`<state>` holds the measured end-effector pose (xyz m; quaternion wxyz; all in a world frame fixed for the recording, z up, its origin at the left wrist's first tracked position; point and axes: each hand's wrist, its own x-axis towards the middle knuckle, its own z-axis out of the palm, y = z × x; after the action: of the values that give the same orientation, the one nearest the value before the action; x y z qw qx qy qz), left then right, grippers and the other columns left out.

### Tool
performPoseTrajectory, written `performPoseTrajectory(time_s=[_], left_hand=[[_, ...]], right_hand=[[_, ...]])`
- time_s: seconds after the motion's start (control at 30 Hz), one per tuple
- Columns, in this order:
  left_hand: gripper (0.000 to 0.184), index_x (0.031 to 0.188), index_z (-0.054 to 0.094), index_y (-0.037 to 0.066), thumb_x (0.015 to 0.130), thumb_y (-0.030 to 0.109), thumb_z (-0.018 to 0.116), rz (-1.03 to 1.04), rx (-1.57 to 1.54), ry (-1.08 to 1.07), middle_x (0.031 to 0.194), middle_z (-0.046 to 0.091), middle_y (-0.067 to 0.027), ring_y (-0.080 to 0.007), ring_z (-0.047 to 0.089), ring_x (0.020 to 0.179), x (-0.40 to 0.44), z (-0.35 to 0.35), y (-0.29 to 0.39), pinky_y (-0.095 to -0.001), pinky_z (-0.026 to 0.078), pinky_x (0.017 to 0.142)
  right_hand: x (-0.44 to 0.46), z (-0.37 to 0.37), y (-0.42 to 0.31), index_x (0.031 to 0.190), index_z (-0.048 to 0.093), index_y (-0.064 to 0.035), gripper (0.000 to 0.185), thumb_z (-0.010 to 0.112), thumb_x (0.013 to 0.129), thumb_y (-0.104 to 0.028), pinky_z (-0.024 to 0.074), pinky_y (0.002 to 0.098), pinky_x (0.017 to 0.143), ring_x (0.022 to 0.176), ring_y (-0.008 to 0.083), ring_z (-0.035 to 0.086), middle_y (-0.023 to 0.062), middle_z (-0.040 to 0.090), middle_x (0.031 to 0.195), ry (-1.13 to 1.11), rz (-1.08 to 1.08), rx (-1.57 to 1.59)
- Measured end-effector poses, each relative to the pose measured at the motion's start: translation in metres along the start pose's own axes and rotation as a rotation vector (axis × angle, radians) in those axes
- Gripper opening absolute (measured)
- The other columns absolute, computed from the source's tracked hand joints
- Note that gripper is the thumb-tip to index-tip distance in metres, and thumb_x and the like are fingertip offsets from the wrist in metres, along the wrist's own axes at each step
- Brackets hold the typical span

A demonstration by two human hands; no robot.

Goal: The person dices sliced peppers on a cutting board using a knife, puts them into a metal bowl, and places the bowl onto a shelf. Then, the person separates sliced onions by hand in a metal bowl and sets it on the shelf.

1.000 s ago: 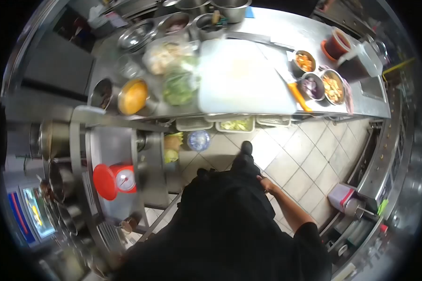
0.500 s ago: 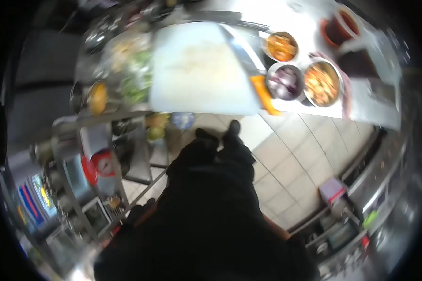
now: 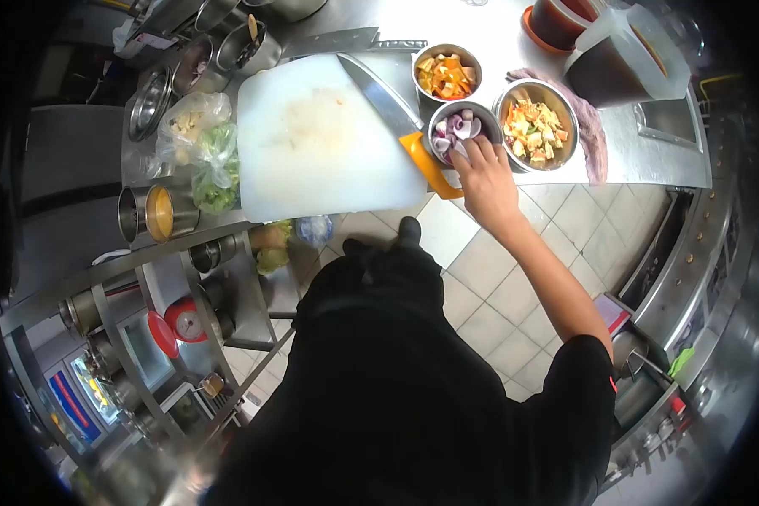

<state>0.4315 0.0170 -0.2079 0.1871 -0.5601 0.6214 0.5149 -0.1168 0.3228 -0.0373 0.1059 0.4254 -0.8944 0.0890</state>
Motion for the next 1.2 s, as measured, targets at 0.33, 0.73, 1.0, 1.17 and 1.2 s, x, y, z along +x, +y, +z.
performPoseTrajectory(time_s=[0.33, 0.73, 1.0, 1.17, 1.2], left_hand=[[0.022, 0.112, 0.062, -0.001, 0.095, 0.01, 0.056, 0.578, -0.181, 0.472, 0.111, 0.065, -0.0102, -0.0209, 0.06, 0.105, -0.036, -0.001, 0.149, -0.0306, 0.044, 0.096], [0.045, 0.126, 0.057, 0.006, 0.082, 0.0, 0.064, 0.972, -0.154, -0.241, 0.134, 0.051, -0.0125, -0.0257, 0.057, 0.113, -0.009, -0.007, 0.378, -0.0346, 0.047, 0.091], [0.024, 0.098, 0.065, 0.002, 0.077, -0.008, 0.061, 1.523, 0.33, -0.019, 0.117, 0.061, -0.0108, -0.0271, 0.059, 0.106, 0.003, -0.002, 0.428, -0.0399, 0.045, 0.092], [0.023, 0.103, 0.066, 0.007, 0.081, 0.013, 0.064, 1.433, 1.14, -0.276, 0.11, 0.063, -0.0088, -0.026, 0.059, 0.103, 0.028, 0.045, 0.461, -0.0391, 0.046, 0.087], [0.023, 0.102, 0.068, 0.01, 0.081, 0.018, 0.064, 1.431, 1.18, -0.266, 0.107, 0.063, -0.0083, -0.0258, 0.058, 0.105, 0.03, 0.05, 0.463, -0.039, 0.045, 0.088]], right_hand=[[-0.005, -0.043, -0.014, 0.083, 0.062, -0.0051, 0.011, 0.062, 0.072, -0.005, 0.043, 0.0417, 0.089, 0.104, 0.0241, 0.061, 0.0047, 0.066, 0.096, 0.07, -0.127, 0.093], [0.07, -0.001, -0.159, 0.099, 0.066, -0.0011, 0.027, 0.063, 0.072, -0.006, 0.0478, 0.0379, 0.096, 0.117, 0.0305, 0.055, 0.014, 0.06, 0.117, -0.094, -0.395, 0.377], [0.069, -0.015, -0.168, 0.102, 0.067, 0.0004, 0.017, 0.058, 0.088, 0.004, 0.0511, 0.0316, 0.07, 0.081, 0.0229, 0.068, 0.0136, 0.068, 0.089, -0.11, 0.52, 0.555], [0.06, -0.008, -0.171, 0.103, 0.068, 0.001, 0.016, 0.058, 0.091, 0.0, 0.0514, 0.0293, 0.069, 0.082, 0.019, 0.069, 0.0122, 0.071, 0.096, -0.054, 0.531, 0.551], [0.053, -0.009, -0.167, 0.103, 0.068, 0.001, 0.016, 0.058, 0.091, 0.0, 0.0514, 0.0293, 0.069, 0.082, 0.019, 0.069, 0.0122, 0.071, 0.096, -0.047, 0.536, 0.55]])
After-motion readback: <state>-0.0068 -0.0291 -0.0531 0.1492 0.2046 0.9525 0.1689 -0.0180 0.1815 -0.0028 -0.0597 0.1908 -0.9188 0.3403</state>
